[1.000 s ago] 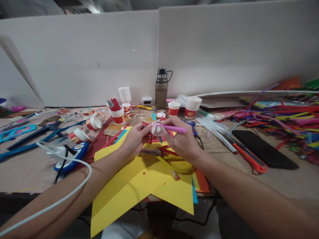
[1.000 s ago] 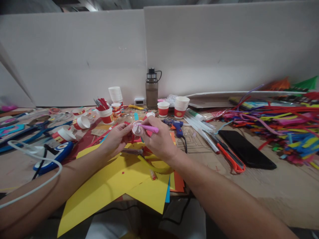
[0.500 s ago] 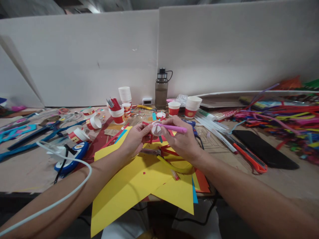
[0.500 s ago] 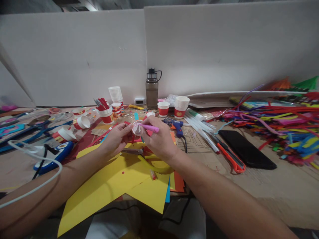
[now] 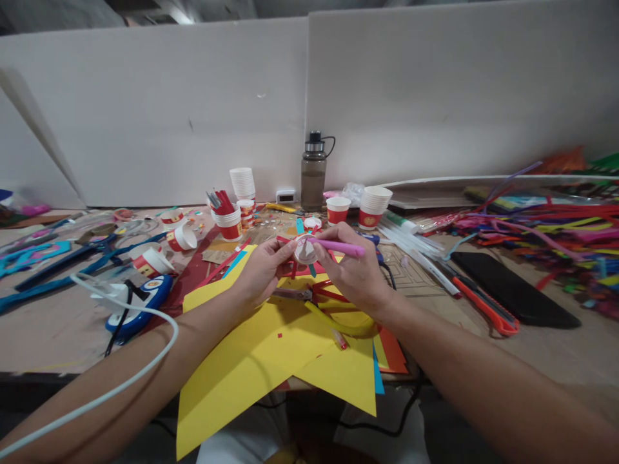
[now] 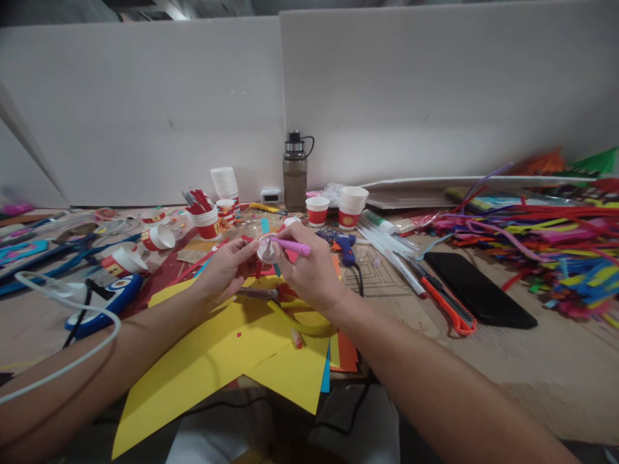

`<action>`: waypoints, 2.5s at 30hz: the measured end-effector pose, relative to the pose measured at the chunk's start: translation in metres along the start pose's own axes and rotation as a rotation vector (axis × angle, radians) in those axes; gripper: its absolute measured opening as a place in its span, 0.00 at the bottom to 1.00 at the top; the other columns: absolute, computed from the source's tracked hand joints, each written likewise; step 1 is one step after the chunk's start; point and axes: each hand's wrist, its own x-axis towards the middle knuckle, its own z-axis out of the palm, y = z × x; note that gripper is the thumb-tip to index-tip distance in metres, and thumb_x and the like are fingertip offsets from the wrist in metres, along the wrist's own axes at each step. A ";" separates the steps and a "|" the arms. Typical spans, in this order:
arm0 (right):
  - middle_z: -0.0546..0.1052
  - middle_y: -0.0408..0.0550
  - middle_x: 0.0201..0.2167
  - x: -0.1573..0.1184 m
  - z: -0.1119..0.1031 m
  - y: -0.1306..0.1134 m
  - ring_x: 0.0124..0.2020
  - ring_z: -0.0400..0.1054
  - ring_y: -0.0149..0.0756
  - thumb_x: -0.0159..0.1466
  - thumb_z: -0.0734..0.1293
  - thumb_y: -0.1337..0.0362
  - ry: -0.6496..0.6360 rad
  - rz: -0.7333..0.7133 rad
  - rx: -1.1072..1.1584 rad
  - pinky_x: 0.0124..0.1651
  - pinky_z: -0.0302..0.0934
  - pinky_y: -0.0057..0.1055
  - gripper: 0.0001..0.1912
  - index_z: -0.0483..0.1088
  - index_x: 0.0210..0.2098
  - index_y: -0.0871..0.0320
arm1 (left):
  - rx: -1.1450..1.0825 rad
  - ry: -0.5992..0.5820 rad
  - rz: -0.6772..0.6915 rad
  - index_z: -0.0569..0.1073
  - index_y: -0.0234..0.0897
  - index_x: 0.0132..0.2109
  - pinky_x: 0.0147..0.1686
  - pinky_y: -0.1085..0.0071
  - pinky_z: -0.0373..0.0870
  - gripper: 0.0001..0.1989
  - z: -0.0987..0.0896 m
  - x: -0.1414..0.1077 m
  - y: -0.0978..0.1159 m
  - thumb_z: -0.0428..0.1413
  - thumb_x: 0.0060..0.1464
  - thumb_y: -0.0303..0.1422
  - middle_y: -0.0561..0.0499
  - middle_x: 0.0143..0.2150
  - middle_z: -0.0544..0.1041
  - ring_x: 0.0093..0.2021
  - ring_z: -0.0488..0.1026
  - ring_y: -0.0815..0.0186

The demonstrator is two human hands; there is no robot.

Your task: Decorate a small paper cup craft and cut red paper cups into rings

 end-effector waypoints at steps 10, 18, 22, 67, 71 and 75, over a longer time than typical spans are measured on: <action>0.73 0.44 0.29 0.000 0.000 0.000 0.31 0.67 0.32 0.61 0.66 0.61 0.002 -0.012 0.002 0.33 0.61 0.30 0.06 0.67 0.34 0.57 | -0.022 0.008 0.000 0.71 0.32 0.35 0.30 0.73 0.69 0.15 0.000 0.001 0.000 0.62 0.47 0.39 0.50 0.31 0.75 0.28 0.72 0.71; 0.73 0.44 0.31 0.002 -0.003 -0.003 0.33 0.68 0.33 0.62 0.65 0.62 0.095 0.037 0.054 0.37 0.63 0.33 0.04 0.68 0.34 0.56 | -0.108 0.066 -0.013 0.71 0.31 0.34 0.33 0.72 0.72 0.12 0.001 0.002 0.003 0.62 0.47 0.36 0.50 0.31 0.75 0.29 0.71 0.71; 0.73 0.45 0.34 0.003 -0.002 0.001 0.37 0.68 0.33 0.62 0.65 0.62 0.170 0.152 0.214 0.41 0.64 0.33 0.05 0.67 0.37 0.56 | -0.141 0.085 -0.030 0.72 0.30 0.36 0.31 0.72 0.73 0.12 0.002 0.003 0.002 0.62 0.47 0.34 0.48 0.33 0.76 0.31 0.72 0.70; 0.73 0.46 0.35 -0.004 0.002 0.002 0.36 0.67 0.34 0.64 0.63 0.62 -0.057 0.111 0.057 0.41 0.61 0.32 0.05 0.68 0.38 0.56 | -0.195 0.073 -0.014 0.73 0.31 0.36 0.31 0.74 0.71 0.10 0.001 0.004 0.001 0.62 0.47 0.33 0.49 0.32 0.76 0.30 0.72 0.71; 0.73 0.46 0.35 -0.004 0.003 0.004 0.36 0.67 0.35 0.63 0.63 0.61 -0.066 0.118 0.052 0.40 0.62 0.33 0.06 0.68 0.38 0.55 | -0.189 0.056 -0.010 0.72 0.32 0.36 0.28 0.75 0.70 0.11 0.000 0.004 0.000 0.62 0.47 0.34 0.49 0.33 0.76 0.30 0.72 0.71; 0.73 0.46 0.34 -0.004 0.002 0.002 0.35 0.67 0.34 0.63 0.63 0.61 -0.055 0.105 0.053 0.39 0.62 0.32 0.05 0.68 0.38 0.55 | -0.188 0.056 -0.001 0.72 0.32 0.36 0.28 0.74 0.69 0.12 0.001 0.002 0.001 0.62 0.46 0.35 0.49 0.32 0.75 0.30 0.72 0.71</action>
